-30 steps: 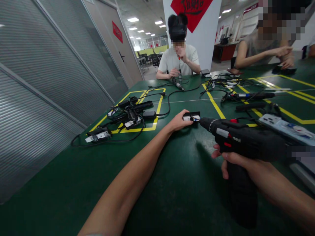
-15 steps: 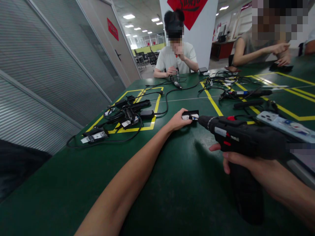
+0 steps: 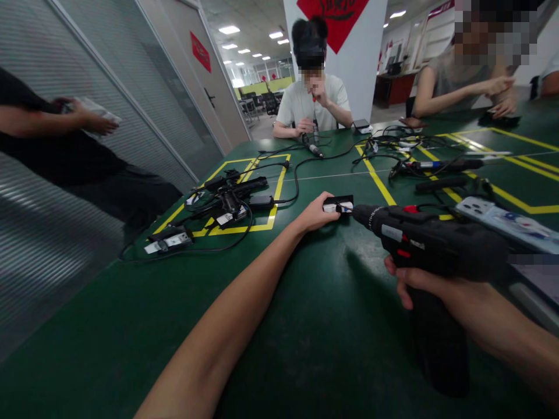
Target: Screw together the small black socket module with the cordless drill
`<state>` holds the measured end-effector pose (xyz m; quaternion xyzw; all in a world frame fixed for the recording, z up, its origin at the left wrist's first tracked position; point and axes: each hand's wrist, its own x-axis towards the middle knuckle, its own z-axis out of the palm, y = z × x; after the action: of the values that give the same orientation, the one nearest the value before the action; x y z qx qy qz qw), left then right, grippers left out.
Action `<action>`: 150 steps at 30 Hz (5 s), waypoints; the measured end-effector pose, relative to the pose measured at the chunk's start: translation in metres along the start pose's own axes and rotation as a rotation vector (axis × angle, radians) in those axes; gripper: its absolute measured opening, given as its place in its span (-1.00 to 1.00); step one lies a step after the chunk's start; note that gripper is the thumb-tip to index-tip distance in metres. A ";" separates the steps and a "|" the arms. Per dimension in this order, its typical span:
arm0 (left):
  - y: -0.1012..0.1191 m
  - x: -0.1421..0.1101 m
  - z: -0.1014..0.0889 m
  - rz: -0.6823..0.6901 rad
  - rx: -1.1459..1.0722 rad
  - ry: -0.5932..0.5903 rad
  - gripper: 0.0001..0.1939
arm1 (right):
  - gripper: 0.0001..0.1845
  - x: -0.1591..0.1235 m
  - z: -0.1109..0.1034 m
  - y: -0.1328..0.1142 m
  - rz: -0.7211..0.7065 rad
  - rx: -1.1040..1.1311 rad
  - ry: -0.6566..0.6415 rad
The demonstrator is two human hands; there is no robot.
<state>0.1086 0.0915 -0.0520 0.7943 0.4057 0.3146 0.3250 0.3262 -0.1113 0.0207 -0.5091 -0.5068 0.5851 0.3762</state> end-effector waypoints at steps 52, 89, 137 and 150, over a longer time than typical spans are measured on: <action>0.009 -0.002 -0.003 -0.041 0.030 -0.007 -0.56 | -0.86 -0.011 0.003 -0.010 0.069 -0.093 0.014; 0.013 -0.002 -0.003 -0.066 0.048 -0.016 -0.56 | -0.83 -0.011 0.003 -0.006 0.060 -0.098 0.015; 0.004 -0.002 -0.002 -0.043 -0.002 -0.005 -0.54 | -0.84 -0.009 0.004 -0.003 0.029 -0.086 0.046; -0.001 -0.002 0.000 -0.015 -0.001 0.001 -0.55 | -0.82 -0.010 0.007 -0.009 0.015 -0.120 0.096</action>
<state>0.1074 0.0899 -0.0530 0.7908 0.4119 0.3127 0.3274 0.3207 -0.1203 0.0314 -0.5620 -0.5185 0.5314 0.3646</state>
